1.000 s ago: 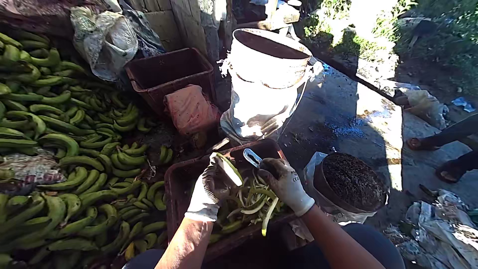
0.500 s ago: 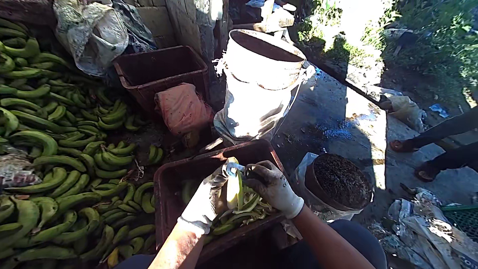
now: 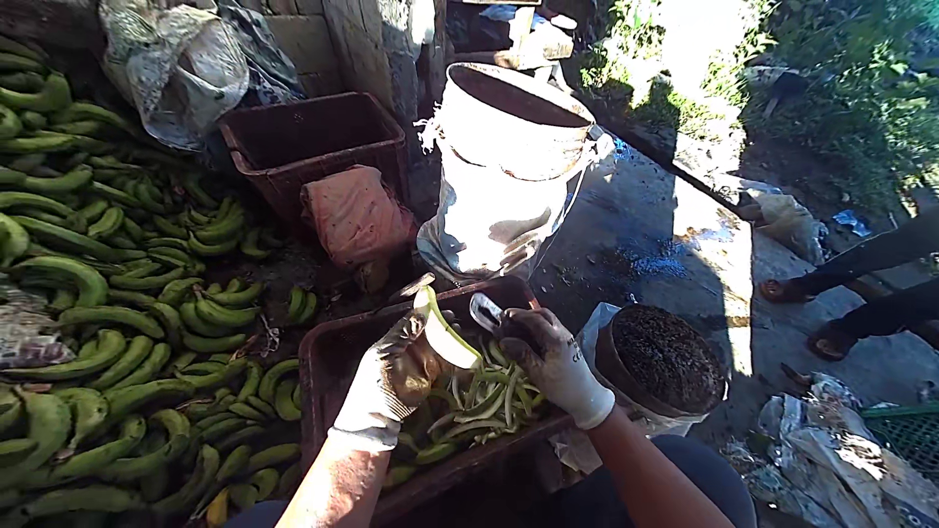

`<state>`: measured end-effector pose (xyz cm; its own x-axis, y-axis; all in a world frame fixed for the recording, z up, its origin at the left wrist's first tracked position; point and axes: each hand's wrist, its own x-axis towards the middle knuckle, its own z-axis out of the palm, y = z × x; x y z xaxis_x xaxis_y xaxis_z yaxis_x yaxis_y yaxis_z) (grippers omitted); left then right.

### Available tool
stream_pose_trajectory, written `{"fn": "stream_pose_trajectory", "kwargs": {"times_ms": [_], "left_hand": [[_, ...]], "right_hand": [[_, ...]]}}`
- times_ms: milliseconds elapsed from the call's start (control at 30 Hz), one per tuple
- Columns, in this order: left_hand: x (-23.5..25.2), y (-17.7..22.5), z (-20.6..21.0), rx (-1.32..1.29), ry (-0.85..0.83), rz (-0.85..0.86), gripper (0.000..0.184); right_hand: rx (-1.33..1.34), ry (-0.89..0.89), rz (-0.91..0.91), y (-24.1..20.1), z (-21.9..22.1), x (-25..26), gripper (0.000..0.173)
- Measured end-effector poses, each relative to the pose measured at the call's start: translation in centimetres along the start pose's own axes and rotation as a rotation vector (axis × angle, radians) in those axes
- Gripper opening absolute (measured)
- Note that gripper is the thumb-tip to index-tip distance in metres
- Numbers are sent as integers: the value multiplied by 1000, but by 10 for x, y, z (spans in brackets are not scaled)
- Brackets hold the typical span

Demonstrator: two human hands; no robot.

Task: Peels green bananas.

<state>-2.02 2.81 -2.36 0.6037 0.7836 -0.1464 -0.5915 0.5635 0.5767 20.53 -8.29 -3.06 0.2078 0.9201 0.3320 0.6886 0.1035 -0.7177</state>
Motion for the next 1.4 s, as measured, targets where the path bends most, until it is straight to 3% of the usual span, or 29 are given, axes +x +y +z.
{"fn": "stream_pose_trajectory", "kwargs": {"times_ms": [100, 200, 400, 533, 700, 767, 867, 933, 1033, 1100, 1167, 1267, 1400], "left_hand": [[2, 4, -4, -154, -54, -18, 40], [-2, 4, 3, -54, -40, -36, 37], [-16, 4, 8, 359, -260, -65, 33], [-20, -3, 13, 443, -216, -33, 35], [-21, -4, 18, 544, -219, 20, 37], [-21, -3, 19, 568, -210, 3, 41], [-21, -3, 19, 558, -203, -27, 44], [-18, 1, 15, 562, -181, -13, 41], [-13, 11, 12, 527, -72, 46, 36], [-13, 15, 14, 496, 8, 101, 28], [-10, 17, 6, 414, -33, 93, 31], [-11, 14, 4, 417, -129, 40, 31], [-17, 2, 17, 564, -221, -33, 39]], "right_hand": [[11, -58, -179, -2, 9, -9, 45], [-4, -99, -235, -4, 12, -12, 42], [-18, -96, -228, -7, 8, -9, 40], [17, -32, -90, -9, 15, -5, 41], [3, 32, -105, -16, 14, -7, 43], [-3, 37, 18, -12, 15, -5, 40], [33, -26, 374, 10, 5, 11, 42], [18, -9, 436, 20, -7, 15, 46], [-16, 6, 218, 9, -18, 8, 48], [14, -79, -9, -2, -19, -1, 45], [-2, -204, -131, -12, -18, -10, 41], [-53, -260, -187, -14, -12, -16, 39], [-58, -21, -145, -11, 5, -11, 40]]}}
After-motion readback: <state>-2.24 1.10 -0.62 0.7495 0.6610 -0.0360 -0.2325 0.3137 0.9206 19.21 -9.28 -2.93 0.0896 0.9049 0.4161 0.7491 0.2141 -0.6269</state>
